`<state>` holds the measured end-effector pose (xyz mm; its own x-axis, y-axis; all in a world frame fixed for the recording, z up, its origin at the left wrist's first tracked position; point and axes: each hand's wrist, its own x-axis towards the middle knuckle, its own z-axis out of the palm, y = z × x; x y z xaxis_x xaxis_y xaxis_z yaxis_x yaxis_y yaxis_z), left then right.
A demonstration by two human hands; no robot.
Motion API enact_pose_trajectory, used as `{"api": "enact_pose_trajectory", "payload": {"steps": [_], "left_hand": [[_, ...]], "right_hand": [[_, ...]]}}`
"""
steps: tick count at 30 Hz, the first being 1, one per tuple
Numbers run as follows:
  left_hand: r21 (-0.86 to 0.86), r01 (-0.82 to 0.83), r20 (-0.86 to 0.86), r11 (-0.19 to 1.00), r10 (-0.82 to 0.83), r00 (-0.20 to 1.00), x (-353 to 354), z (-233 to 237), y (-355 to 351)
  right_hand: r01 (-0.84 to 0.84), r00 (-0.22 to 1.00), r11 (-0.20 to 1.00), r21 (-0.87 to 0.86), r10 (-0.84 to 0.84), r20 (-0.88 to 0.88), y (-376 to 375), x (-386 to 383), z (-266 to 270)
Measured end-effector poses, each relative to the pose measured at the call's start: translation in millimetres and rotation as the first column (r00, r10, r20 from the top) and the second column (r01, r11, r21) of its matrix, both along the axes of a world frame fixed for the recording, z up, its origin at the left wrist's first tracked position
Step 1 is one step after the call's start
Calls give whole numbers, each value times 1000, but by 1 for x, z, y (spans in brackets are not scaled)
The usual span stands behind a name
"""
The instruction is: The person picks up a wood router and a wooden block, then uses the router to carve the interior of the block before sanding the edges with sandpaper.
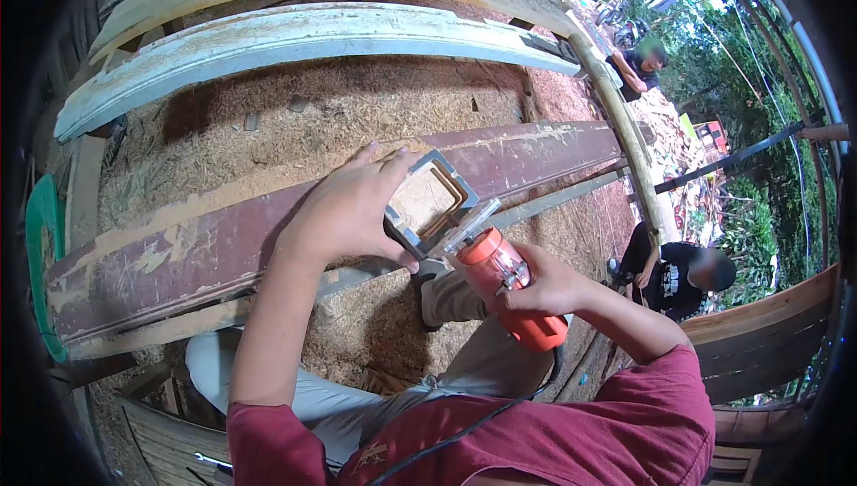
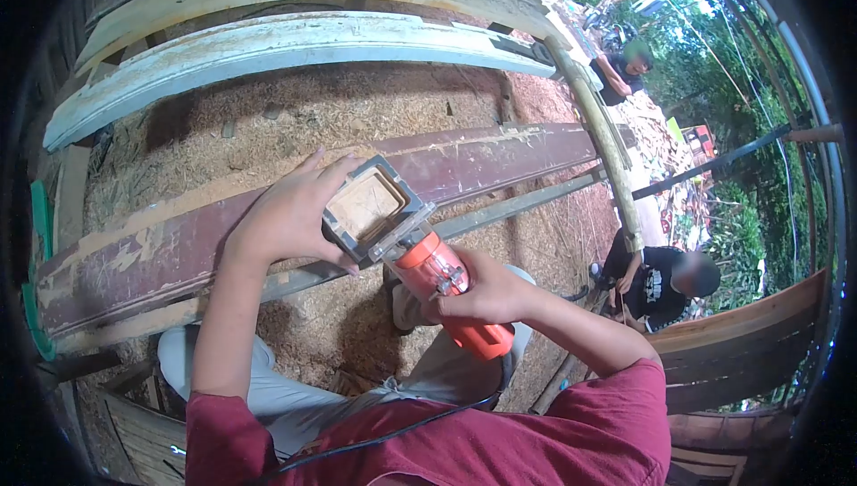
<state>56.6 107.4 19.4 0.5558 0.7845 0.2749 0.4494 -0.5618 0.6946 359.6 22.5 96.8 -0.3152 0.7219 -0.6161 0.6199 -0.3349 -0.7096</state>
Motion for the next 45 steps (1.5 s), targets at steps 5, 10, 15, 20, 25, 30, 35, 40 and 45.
{"api": "enact_pose_trajectory", "payload": {"steps": [5, 10, 15, 20, 25, 30, 35, 40, 45], "left_hand": [[-98, 8, -55, 995, -14, 998, 0, 6, 0], [-96, -20, -93, 995, 11, 996, 1, 9, -4], [101, -52, -91, 994, 61, 994, 2, -5, -6], [141, -34, -77, 989, 45, 996, -2, 2, -9], [170, -102, -61, 980, 114, 992, -16, -8, -18], [251, -262, -114, 932, 297, 948, -15, -12, -40], [300, -288, -147, 909, 342, 928, -10, -22, -36], [125, -324, -32, 938, 330, 943, -8, -16, -42], [41, -166, 201, 985, 154, 967, -6, -16, -34]], "right_hand": [[24, 999, 997, 77, -21, -36, -7, 7, 7], [69, 997, 988, 138, -65, -29, -25, 21, 6], [169, 980, 976, 134, -152, -129, -56, 28, 17], [258, 948, 956, 142, -222, -229, -92, 42, 29], [322, 921, 938, 130, -280, -270, -118, 49, 37], [364, 889, 919, 150, -295, -351, -133, 46, 31], [294, 869, 931, 218, -165, -466, -106, 40, -18], [225, 856, 946, 233, -78, -510, -85, 15, -42], [189, 837, 942, 277, -7, -547, -80, 5, -64]]}}
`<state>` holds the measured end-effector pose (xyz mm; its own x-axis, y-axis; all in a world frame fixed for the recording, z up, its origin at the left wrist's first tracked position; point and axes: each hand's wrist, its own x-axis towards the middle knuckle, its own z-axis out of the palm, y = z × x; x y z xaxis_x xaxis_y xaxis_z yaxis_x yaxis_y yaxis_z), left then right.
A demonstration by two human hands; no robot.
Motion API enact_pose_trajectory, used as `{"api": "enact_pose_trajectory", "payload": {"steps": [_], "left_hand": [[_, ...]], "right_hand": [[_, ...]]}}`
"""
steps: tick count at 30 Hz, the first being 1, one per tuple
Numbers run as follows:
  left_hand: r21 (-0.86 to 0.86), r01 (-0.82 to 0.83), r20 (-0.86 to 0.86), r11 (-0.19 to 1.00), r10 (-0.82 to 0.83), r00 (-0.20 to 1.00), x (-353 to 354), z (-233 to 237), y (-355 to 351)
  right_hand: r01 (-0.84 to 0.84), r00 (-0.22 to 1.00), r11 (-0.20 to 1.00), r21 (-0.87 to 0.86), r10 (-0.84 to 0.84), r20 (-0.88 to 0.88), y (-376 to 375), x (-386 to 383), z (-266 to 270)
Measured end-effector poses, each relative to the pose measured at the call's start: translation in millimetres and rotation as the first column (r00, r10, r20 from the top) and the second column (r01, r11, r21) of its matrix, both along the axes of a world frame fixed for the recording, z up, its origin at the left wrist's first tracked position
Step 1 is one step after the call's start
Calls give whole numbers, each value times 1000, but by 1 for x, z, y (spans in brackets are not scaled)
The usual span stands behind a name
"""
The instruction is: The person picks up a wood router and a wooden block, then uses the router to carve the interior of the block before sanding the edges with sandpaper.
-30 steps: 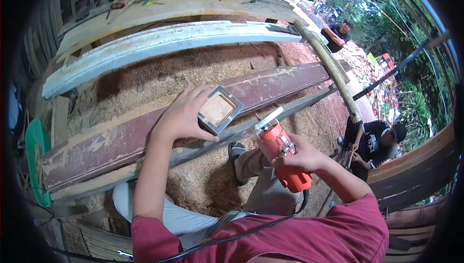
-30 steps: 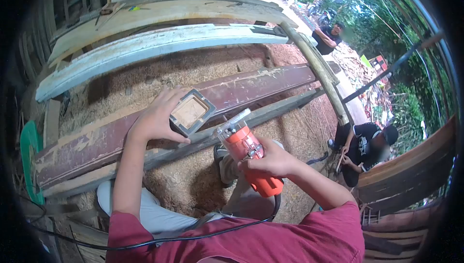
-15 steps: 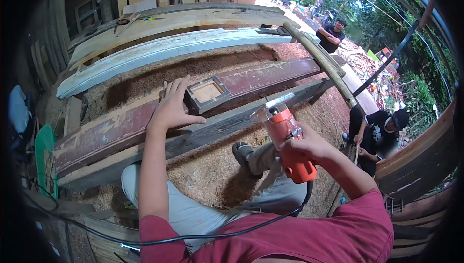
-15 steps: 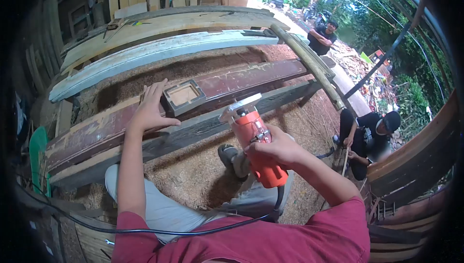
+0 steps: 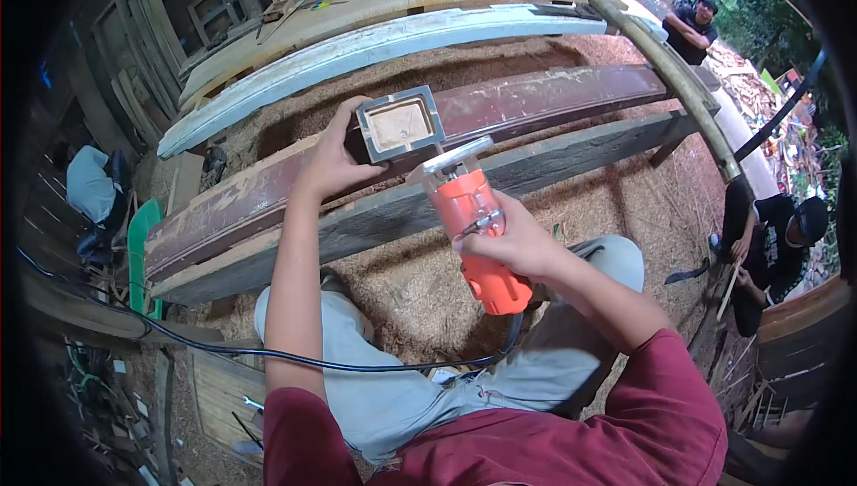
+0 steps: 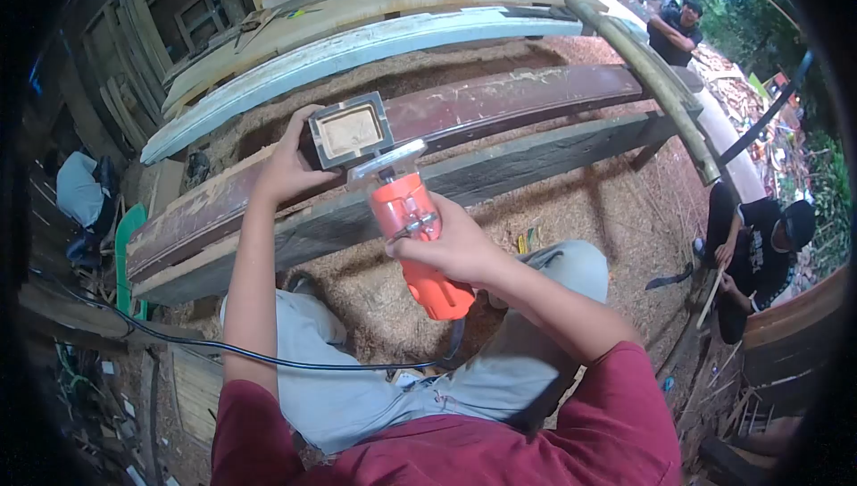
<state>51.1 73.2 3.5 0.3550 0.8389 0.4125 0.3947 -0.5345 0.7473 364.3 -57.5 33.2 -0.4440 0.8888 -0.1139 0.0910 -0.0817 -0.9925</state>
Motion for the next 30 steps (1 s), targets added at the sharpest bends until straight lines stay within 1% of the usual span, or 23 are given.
{"api": "enact_pose_trajectory", "payload": {"steps": [1, 2, 5, 7, 8, 9, 10, 12, 14, 16, 17, 20, 23, 25, 26, 30], "left_hand": [[-30, -4, 18, 1000, 4, 1000, 2, 0, -1], [-59, -3, 34, 998, 5, 999, 4, -1, -2], [-122, 13, 84, 992, -3, 996, 8, -2, 2], [-166, 14, 128, 986, 8, 992, 14, 5, -7], [-119, -8, 125, 993, 23, 992, 17, 4, -9], [-139, -87, 89, 986, 100, 991, 22, 7, -18], [-127, -128, 125, 984, 144, 982, 23, -3, -17], [-120, -188, 157, 975, 206, 966, 27, -18, -26], [-72, -210, 129, 975, 218, 967, 28, -17, -24], [27, -204, 102, 979, 200, 974, 29, -17, -24], [70, -203, 89, 977, 197, 976, 29, -18, -24], [76, -214, 86, 974, 207, 974, 26, -28, -24], [94, -160, 48, 983, 156, 987, 23, -30, -24], [45, -186, 75, 981, 183, 980, 25, -28, -25], [19, -198, 89, 980, 195, 977, 27, -27, -26], [30, -194, 68, 981, 191, 979, 28, -25, -26]], "right_hand": [[-2, 1000, 1000, 26, 2, 4, -1, 2, -2], [7, 1000, 1000, -2, -7, 20, -4, 5, -3], [22, 1000, 1000, 2, -22, -6, -6, 13, -23], [45, 999, 999, 16, -45, -20, -6, 15, -27], [59, 998, 998, 14, -59, -13, -6, 16, -25], [72, 997, 997, 13, -72, -6, -5, 16, -25], [71, 997, 997, 15, -70, -33, -1, 17, -33], [90, 994, 996, 13, -89, -58, -3, 18, -30], [100, 991, 995, 4, -99, -85, -1, 17, -24], [100, 989, 995, -29, -103, -109, -3, 17, -23], [108, 989, 994, -17, -109, -101, -2, 17, -22], [104, 992, 995, -1, -103, -69, -3, 16, -23], [57, 998, 998, 13, -56, -42, -2, 16, -26], [37, 999, 999, 19, -36, -36, -2, 14, -29], [28, 998, 999, 20, -26, -52, -1, 14, -30], [-1, 997, 1000, 0, 1, -80, 3, 12, -34]]}}
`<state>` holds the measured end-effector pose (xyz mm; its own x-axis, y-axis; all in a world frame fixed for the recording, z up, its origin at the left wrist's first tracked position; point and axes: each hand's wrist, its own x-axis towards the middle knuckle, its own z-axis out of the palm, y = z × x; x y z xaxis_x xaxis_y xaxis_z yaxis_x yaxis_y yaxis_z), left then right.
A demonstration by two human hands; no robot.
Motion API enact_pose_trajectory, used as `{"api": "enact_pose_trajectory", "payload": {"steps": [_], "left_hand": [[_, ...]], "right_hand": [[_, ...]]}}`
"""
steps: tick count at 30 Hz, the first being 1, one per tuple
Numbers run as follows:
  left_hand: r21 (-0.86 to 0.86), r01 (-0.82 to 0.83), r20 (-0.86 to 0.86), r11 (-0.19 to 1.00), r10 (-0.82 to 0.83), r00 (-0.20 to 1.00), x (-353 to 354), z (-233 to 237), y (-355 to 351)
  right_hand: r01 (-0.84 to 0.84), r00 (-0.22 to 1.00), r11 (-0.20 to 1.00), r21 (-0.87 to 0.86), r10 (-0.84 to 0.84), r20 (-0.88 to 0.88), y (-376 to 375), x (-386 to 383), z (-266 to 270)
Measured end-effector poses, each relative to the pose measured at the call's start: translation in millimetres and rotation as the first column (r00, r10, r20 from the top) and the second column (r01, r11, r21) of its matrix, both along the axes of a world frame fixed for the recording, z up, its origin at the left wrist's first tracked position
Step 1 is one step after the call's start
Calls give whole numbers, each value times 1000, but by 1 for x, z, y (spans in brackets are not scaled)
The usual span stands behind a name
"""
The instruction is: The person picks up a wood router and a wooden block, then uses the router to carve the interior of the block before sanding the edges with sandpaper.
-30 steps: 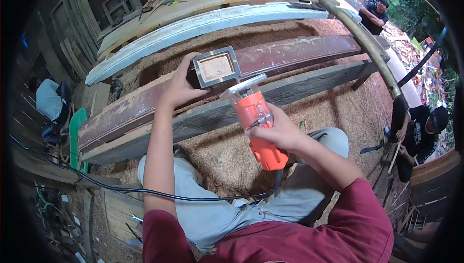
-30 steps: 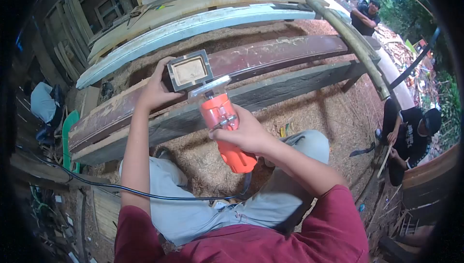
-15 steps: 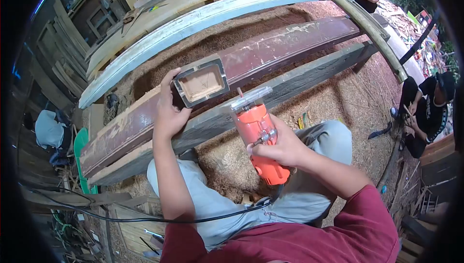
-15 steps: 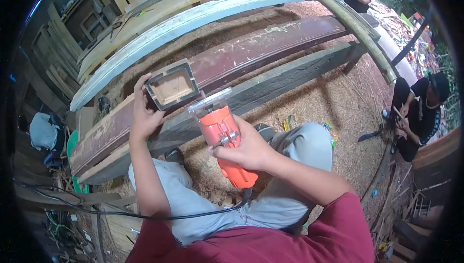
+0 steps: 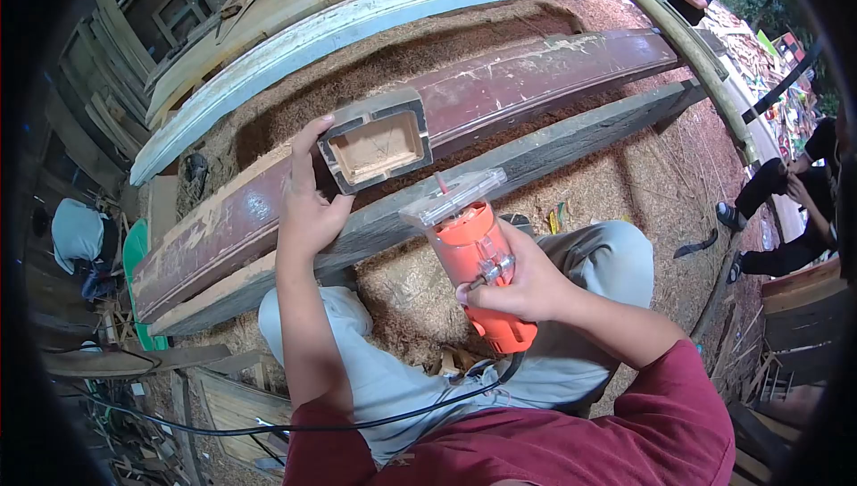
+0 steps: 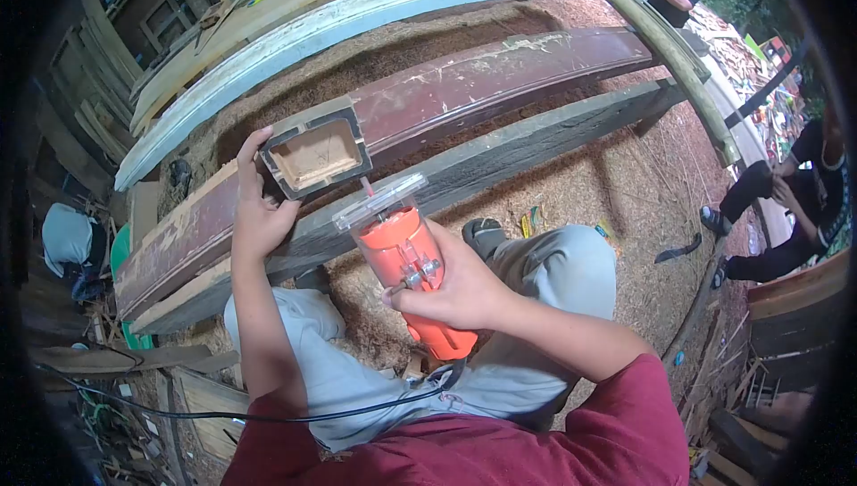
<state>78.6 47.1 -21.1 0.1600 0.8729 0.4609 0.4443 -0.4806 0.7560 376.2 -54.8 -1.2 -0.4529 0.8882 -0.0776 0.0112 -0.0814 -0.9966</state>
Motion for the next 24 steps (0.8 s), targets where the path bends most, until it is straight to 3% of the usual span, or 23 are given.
{"api": "enact_pose_trajectory", "payload": {"steps": [8, 11, 15, 18, 21, 24], "left_hand": [[2, 1, 32, 1000, -2, 999, 1, 0, 0], [-109, -53, -87, 993, 44, 995, 7, 23, -8], [210, -96, -348, 973, 167, 923, 5, 20, -1], [212, -113, -399, 971, 192, 897, 2, 19, 0], [69, -155, -407, 986, 169, 898, 1, 18, -2], [121, -184, -454, 975, 219, 863, 4, 17, -3]], "right_hand": [[-1, 1000, 999, -35, 2, 18, 2, -4, 0], [-17, 1000, 999, -49, 18, 19, 3, -4, 0], [-21, 1000, 998, -60, 21, -8, 7, -7, 1], [-18, 1000, 998, -63, 19, 9, 8, -8, 0], [-24, 1000, 996, -88, 26, 11, 10, -10, 1], [-55, 998, 993, -103, 57, 14, 15, -12, 7]]}}
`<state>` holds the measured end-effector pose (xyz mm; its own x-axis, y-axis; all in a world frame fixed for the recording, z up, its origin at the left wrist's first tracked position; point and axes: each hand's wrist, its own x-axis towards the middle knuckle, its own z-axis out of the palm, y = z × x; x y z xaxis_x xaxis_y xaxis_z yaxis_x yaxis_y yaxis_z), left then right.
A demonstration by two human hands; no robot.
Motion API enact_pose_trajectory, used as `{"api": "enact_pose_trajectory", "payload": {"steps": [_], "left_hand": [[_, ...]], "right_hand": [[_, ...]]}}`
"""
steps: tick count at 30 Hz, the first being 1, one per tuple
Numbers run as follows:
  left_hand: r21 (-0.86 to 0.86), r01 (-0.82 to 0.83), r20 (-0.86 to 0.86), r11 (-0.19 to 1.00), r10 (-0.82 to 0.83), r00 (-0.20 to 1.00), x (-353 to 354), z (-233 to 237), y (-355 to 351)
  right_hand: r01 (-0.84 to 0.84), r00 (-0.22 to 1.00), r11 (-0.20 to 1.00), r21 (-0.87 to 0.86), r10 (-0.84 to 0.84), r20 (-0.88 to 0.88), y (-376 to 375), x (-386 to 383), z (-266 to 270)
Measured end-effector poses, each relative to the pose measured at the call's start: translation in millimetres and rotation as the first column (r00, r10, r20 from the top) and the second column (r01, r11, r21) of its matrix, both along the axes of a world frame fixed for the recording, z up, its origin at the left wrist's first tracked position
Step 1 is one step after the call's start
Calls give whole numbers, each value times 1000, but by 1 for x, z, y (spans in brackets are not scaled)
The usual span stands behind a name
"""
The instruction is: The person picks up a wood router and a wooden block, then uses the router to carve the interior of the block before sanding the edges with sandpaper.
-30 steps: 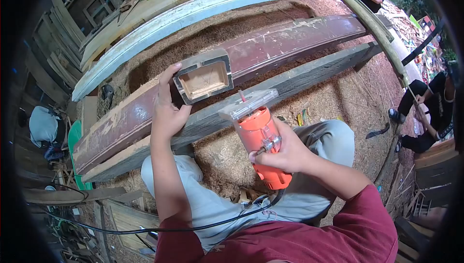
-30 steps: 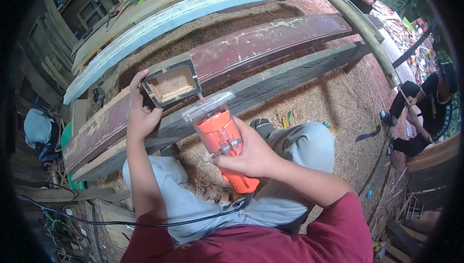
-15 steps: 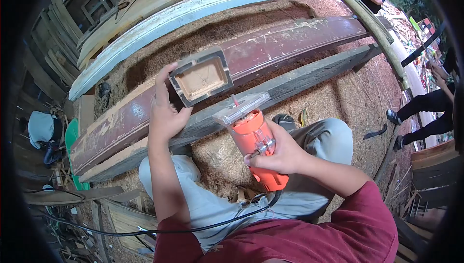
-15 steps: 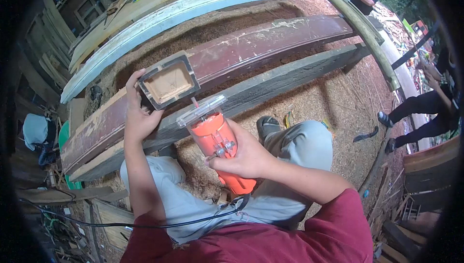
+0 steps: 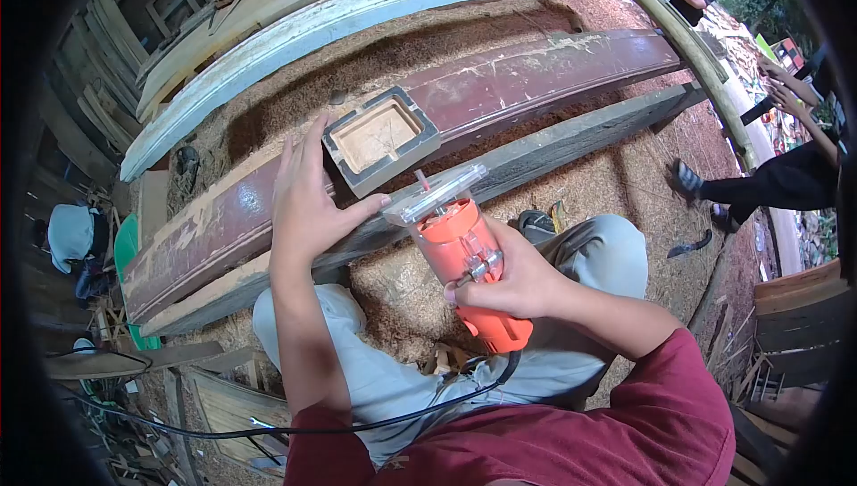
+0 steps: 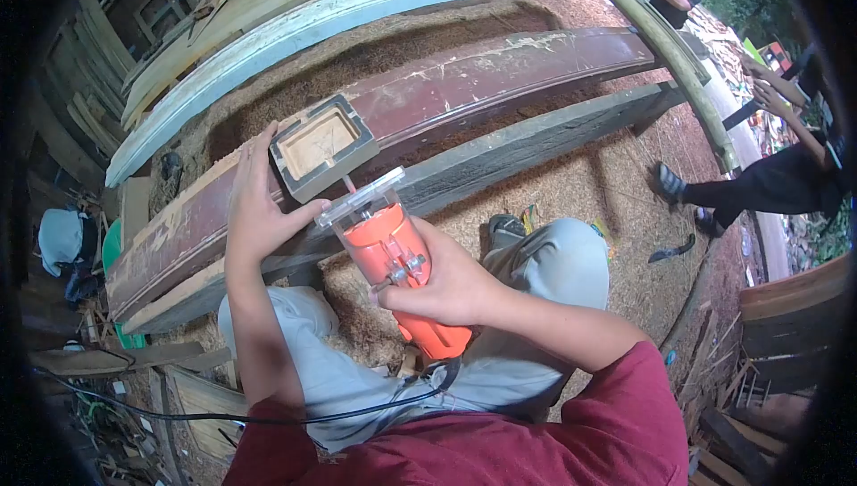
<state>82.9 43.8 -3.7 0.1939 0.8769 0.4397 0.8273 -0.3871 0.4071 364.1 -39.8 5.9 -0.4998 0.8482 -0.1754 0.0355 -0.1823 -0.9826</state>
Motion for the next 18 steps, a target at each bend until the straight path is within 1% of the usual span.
{"api": "enact_pose_trajectory", "payload": {"steps": [3, 6, 9, 10, 13, 15, 18], "left_hand": [[-6, -58, 72, 998, 58, 996, 10, 4, -1], [65, -104, 32, 992, 103, 994, 11, -4, 4], [15, -94, 77, 995, 93, 993, 12, 0, 5], [19, -103, 66, 995, 102, 993, 12, 0, 5], [41, -127, 33, 991, 126, 991, 10, -3, 3], [70, -133, 14, 989, 132, 991, 11, -4, 4], [11, -122, 67, 992, 121, 990, 10, -2, 4]], "right_hand": [[-25, 999, 1000, 17, 25, 43, 5, -2, 3], [-36, 998, 999, -6, 37, 57, 9, -5, 6], [-19, 998, 998, -65, 23, 56, 12, -8, 11], [-9, 998, 996, -85, 14, 57, 13, -10, 11], [-30, 996, 999, -34, 33, 87, 20, -9, 5], [-30, 996, 999, -42, 33, 83, 22, -11, 8], [-47, 996, 998, -34, 49, 80, 25, -10, 10]]}}
